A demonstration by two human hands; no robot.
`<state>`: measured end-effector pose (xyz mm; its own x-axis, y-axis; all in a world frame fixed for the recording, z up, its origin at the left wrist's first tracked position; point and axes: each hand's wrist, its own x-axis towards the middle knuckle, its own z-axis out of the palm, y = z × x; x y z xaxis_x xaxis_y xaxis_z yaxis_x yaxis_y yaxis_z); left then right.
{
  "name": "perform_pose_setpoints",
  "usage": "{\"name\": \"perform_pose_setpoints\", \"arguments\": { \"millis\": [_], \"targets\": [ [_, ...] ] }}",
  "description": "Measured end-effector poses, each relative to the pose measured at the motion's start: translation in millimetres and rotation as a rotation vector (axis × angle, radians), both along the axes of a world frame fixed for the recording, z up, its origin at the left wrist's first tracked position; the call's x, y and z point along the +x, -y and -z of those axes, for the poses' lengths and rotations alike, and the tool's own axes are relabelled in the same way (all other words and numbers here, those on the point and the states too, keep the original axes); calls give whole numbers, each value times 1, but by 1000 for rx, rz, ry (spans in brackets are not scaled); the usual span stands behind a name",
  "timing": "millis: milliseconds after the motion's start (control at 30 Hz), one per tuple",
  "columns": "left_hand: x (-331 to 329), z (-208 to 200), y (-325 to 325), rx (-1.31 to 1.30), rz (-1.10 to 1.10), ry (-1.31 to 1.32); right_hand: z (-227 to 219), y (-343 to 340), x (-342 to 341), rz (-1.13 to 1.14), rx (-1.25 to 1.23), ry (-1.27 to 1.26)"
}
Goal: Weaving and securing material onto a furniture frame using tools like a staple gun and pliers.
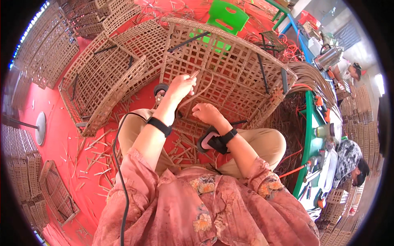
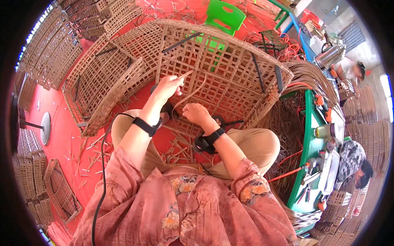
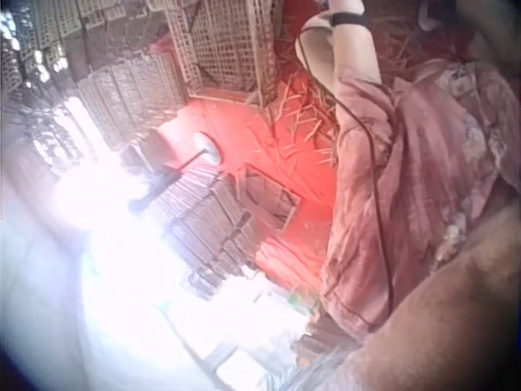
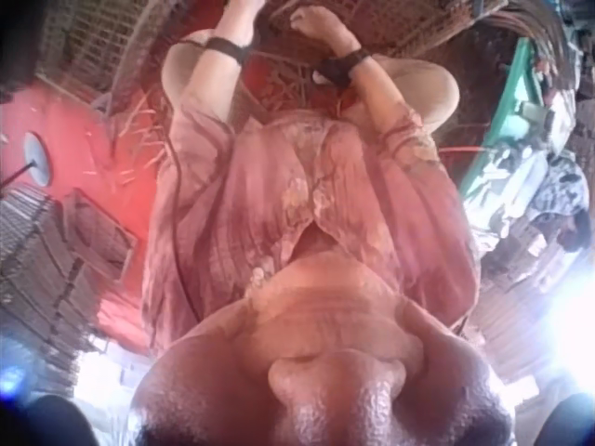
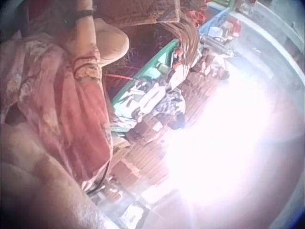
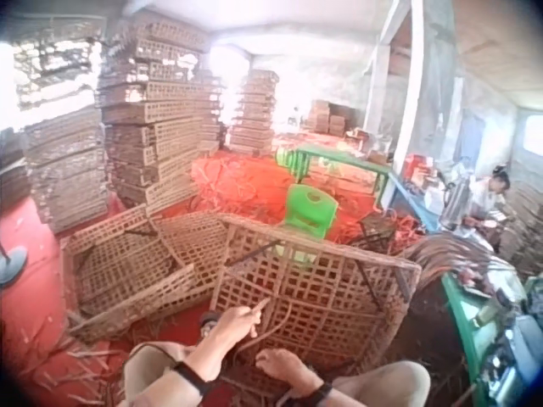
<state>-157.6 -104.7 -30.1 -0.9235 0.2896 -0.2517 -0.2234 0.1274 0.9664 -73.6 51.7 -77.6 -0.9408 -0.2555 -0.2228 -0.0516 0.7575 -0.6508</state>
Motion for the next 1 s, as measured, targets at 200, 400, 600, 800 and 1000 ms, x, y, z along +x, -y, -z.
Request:
{"name": "perform_pose_setpoints", "arguments": {
  "millis": [200, 400, 600, 800, 1000],
  "targets": [
    [60, -77, 13, -525, 195, -528, -54, -61, 49, -105, 136, -322],
    [99, -154, 93, -1003, 244, -866, -142, -117, 128, 270, 48, -529],
    [132, -93, 133, -1006, 170, -834, -130, -162, 208, 662, 303, -763],
    [167, -29, 110, -759, -147, -929, -96, -137, 244, 746, 456, -676],
    [163, -23, 105, -730, -264, -943, -97, -137, 238, 792, 463, -732]
  ]
}}
